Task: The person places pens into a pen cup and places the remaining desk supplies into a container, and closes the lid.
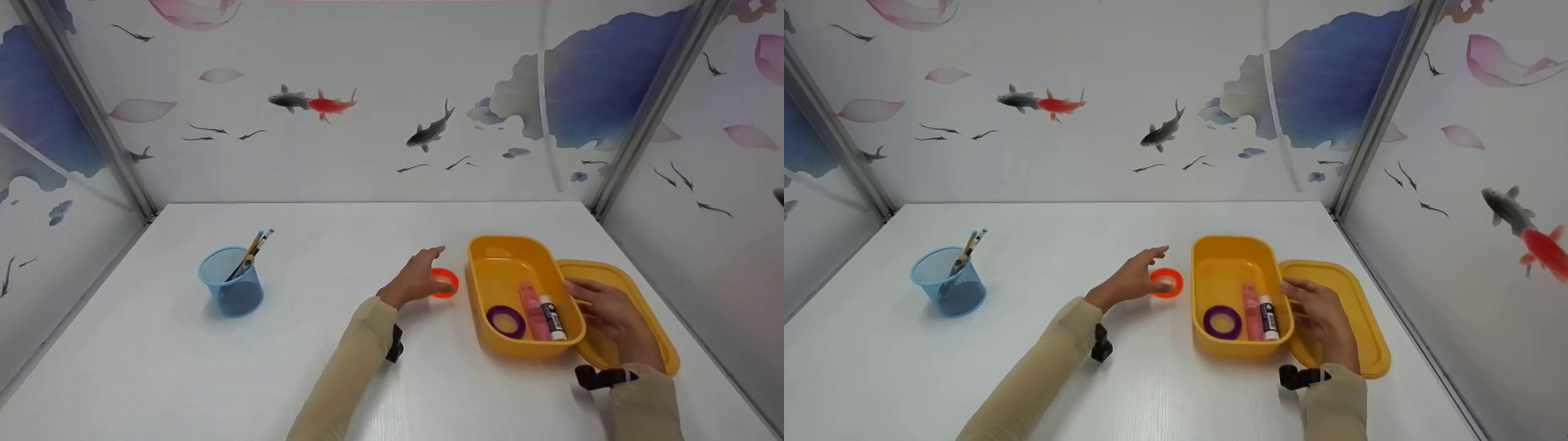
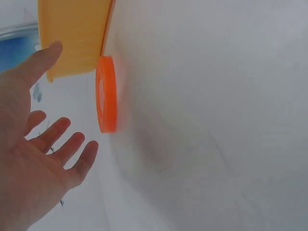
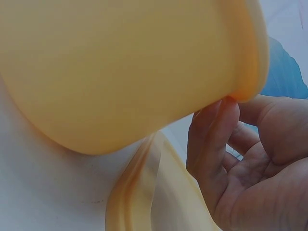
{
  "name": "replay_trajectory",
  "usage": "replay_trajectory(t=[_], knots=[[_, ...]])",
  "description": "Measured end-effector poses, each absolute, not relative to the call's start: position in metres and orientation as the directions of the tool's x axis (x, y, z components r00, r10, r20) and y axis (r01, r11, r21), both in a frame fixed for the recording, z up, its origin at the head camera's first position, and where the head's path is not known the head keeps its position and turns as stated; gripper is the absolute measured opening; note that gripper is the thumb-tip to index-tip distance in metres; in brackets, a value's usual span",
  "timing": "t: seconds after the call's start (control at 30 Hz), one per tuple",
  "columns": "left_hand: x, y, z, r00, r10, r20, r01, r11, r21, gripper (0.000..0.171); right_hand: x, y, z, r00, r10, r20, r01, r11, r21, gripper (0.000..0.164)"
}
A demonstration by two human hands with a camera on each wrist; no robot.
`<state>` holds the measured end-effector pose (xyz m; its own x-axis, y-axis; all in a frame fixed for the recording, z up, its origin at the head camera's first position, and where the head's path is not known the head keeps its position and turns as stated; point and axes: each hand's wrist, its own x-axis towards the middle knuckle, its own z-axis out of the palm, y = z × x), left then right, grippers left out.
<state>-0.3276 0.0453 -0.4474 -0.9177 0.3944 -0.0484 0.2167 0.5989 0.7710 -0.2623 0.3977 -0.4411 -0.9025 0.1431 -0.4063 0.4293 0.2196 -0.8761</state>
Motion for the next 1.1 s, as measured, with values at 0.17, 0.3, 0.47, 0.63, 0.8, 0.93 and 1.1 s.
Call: replay_trajectory(t=[0.17, 0.3, 0.47, 0.63, 0.8, 0.93, 1.1], knots=[[-0.329, 0.045, -0.455, -0.927, 0.363, -0.095, 0.15, 0.591, 0.793, 0.089, -0.262, 0.398, -0.443, -0.9, 0.141, -0.413, 0.435, 0.215, -0.874, 0.092], [-0.328, 0.048, -0.459, -0.933, 0.337, -0.126, 0.113, 0.608, 0.786, 0.092, -0.262, 0.398, -0.443, -0.899, 0.142, -0.415, 0.437, 0.214, -0.873, 0.093], [-0.327, 0.053, -0.459, -0.936, 0.323, -0.141, 0.123, 0.673, 0.729, 0.094, -0.263, 0.397, -0.441, -0.899, 0.145, -0.413, 0.437, 0.223, -0.871, 0.094], [-0.325, 0.056, -0.458, -0.944, 0.278, -0.178, 0.074, 0.703, 0.707, 0.089, -0.263, 0.396, -0.441, -0.905, 0.14, -0.402, 0.425, 0.235, -0.874, 0.093], [-0.327, 0.057, -0.459, -0.949, 0.273, -0.158, 0.084, 0.701, 0.708, 0.084, -0.263, 0.395, -0.44, -0.901, 0.147, -0.409, 0.433, 0.242, -0.868, 0.093], [-0.328, 0.057, -0.459, -0.948, 0.283, -0.148, 0.099, 0.702, 0.706, 0.08, -0.263, 0.396, -0.439, -0.896, 0.151, -0.417, 0.443, 0.236, -0.865, 0.094], [-0.327, 0.055, -0.457, -0.942, 0.287, -0.172, 0.087, 0.706, 0.703, 0.075, -0.263, 0.397, -0.44, -0.896, 0.145, -0.42, 0.443, 0.219, -0.869, 0.092]])
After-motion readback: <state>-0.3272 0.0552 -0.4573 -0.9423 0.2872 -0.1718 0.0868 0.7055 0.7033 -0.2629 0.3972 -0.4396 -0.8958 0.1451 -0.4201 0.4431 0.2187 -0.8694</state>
